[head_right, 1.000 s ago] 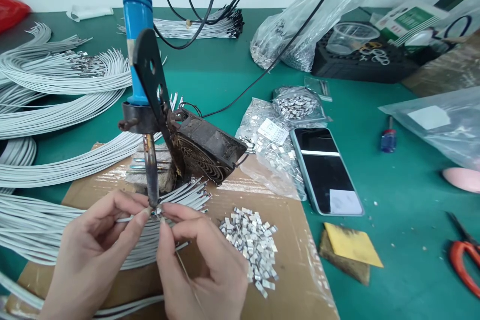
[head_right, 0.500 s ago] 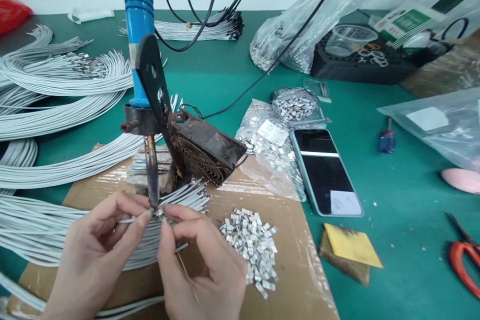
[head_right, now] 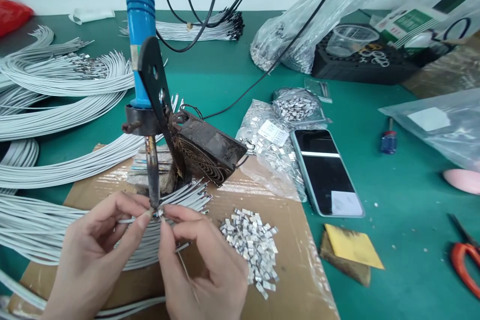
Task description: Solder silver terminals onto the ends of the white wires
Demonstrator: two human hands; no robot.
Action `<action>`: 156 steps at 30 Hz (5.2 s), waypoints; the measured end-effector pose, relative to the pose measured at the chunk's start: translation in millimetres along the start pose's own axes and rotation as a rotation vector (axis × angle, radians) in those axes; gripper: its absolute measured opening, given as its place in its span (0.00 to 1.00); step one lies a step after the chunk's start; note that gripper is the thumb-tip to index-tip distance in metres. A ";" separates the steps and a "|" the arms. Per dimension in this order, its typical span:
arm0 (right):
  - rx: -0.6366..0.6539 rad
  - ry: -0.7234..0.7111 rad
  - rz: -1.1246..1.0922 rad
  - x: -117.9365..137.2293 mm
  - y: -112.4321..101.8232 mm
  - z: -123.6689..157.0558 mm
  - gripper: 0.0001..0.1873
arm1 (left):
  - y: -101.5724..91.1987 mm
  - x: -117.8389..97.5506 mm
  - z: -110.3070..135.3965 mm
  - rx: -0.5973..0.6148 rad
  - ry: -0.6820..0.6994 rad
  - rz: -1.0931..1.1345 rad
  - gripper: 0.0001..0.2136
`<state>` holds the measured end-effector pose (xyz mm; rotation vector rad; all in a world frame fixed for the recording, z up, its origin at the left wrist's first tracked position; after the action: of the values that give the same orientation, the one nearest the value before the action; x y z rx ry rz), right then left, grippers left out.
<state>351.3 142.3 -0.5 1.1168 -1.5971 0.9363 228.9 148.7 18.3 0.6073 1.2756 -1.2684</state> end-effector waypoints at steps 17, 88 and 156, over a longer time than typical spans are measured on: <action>0.007 -0.041 0.033 -3.6 0.5 1.2 0.11 | -0.3 3.4 -1.3 -0.010 0.047 -0.020 0.07; 0.219 -0.067 0.074 -4.5 -32.1 43.8 0.15 | -27.2 58.0 74.3 0.153 0.101 -0.142 0.06; 0.238 -0.403 0.738 -42.9 -59.2 33.2 0.09 | -72.9 55.8 52.8 0.490 0.449 -0.582 0.04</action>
<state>405.1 104.3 -46.5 0.9073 -2.3554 1.4714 170.3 61.9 2.4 0.9456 1.5846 -2.0426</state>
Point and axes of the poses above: each hand's wrist, its own z-axis away from the middle knuckle, its own y-axis out of the palm, x = y × z, the point moved 1 cm from there along -z, towards the middle knuckle, and after that the axes turned 5 degrees about -y, right-handed, at the moved point
